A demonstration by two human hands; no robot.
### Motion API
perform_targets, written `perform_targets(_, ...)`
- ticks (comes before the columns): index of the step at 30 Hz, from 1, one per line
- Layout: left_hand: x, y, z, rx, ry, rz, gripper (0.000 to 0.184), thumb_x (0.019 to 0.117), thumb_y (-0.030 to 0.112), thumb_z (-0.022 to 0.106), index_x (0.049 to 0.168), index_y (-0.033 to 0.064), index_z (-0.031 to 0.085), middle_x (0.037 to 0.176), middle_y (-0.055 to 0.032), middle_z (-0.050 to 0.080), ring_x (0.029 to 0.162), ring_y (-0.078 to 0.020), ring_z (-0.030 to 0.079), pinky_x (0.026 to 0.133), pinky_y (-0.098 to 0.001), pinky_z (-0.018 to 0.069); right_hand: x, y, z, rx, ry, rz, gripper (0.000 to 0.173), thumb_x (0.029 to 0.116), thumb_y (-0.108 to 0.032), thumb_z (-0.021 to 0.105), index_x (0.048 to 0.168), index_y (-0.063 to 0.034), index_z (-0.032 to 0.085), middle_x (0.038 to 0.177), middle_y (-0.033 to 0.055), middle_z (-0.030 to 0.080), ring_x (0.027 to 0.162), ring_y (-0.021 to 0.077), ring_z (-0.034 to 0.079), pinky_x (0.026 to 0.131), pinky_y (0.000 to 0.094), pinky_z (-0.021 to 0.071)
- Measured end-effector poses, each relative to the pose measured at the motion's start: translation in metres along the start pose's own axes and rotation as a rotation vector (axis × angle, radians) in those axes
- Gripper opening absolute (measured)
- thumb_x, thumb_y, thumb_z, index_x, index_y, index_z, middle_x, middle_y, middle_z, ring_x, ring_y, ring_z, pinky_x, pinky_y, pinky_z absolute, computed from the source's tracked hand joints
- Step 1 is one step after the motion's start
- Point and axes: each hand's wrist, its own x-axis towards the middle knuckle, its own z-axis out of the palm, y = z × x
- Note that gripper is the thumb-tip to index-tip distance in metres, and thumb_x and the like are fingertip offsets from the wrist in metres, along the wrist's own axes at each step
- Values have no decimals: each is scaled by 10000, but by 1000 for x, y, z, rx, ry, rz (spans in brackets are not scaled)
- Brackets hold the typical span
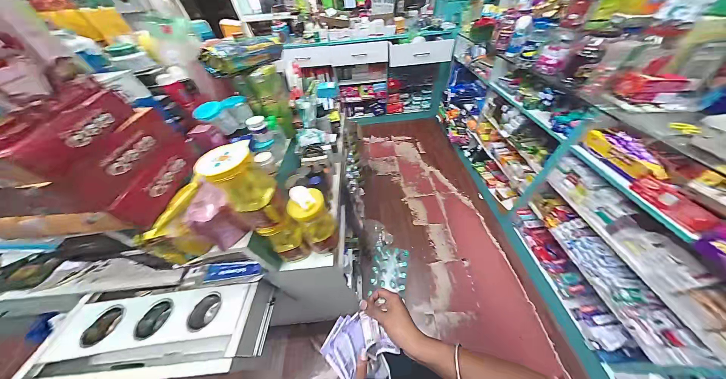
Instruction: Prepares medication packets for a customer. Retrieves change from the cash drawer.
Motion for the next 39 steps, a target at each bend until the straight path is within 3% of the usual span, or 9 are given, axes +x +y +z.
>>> perform_targets(9, -31, 67, 253, 194, -403, 152, 261, 967, 199, 676, 907, -49, 731, 768, -121, 725, 723, -169, 713, 765, -414, 595, -71, 19, -276, -22, 578, -82, 297, 944, -283, 724, 989, 9, 694, 874, 88, 698, 757, 142, 663, 703, 329, 561)
perform_targets(16, -40, 103, 508, 105, -711, 104, 255, 997, 227, 642, 999, -21, 703, 813, -67, 730, 753, -117, 716, 770, -347, 607, -119, 33, -506, -67, 869, -109, 337, 982, -208, 662, 1211, 37, 631, 1051, 153, 719, 846, 196, 713, 764, 385, 603)
perform_targets(20, -56, 132, 599, 100, -869, 301, 272, 1015, 227, 611, 948, -9, 729, 795, -55, 739, 739, -89, 717, 754, -312, 604, -137, 20, -601, -21, 1058, -169, 265, 1005, -146, 612, 1178, 55, 613, 1016, 105, 690, 772, 74, 653, 694, 247, 563)
perform_targets(23, -51, 141, 663, 123, -930, 474, 286, 1006, 229, 615, 924, -19, 733, 800, -81, 736, 747, -110, 716, 757, -325, 596, -130, 6, -660, 56, 1167, -217, 216, 1022, -115, 559, 1146, 57, 597, 922, 45, 657, 668, -12, 602, 624, 163, 534)
perform_targets(27, -25, 168, 747, 157, -1069, 394, 366, 1030, 294, 583, 873, -7, 719, 747, -71, 712, 710, -120, 702, 725, -360, 589, -116, -3, -723, -58, 1270, -219, 247, 1017, -116, 527, 1143, 85, 594, 930, 74, 645, 676, 1, 577, 622, 180, 500)
perform_targets(30, 0, 197, 807, 86, -1090, 334, 323, 1023, 254, 591, 884, -13, 708, 734, -49, 699, 686, -80, 682, 704, -311, 578, -104, -9, -770, -83, 1291, -264, 294, 985, -91, 541, 1193, 117, 558, 1115, 150, 628, 888, 45, 638, 762, 202, 553)
perform_targets(34, 39, 243, 870, -147, -1142, 56, 191, 1012, 153, 607, 1070, -18, 670, 875, -36, 748, 809, -90, 730, 810, -318, 620, -95, -29, -815, -44, 1212, -219, 523, 961, -136, 632, 1386, 117, 463, 1341, 216, 579, 1126, 97, 640, 910, 240, 564)
perform_targets(37, 69, 276, 909, -135, -1299, 19, 195, 1008, 156, 617, 1107, -5, 661, 924, -23, 751, 858, -91, 729, 848, -330, 613, -96, -39, -846, -109, 1141, -130, 407, 956, -134, 664, 1275, 102, 578, 1016, 108, 709, 814, 13, 663, 743, 210, 574)
perform_targets(39, 78, 295, 930, -116, -1438, 140, 170, 1004, 140, 625, 1079, -5, 676, 918, -6, 746, 852, -60, 717, 838, -303, 607, -101, -50, -864, -138, 1101, -112, 348, 949, -141, 664, 1198, 94, 606, 965, 74, 705, 807, 8, 668, 752, 215, 585)
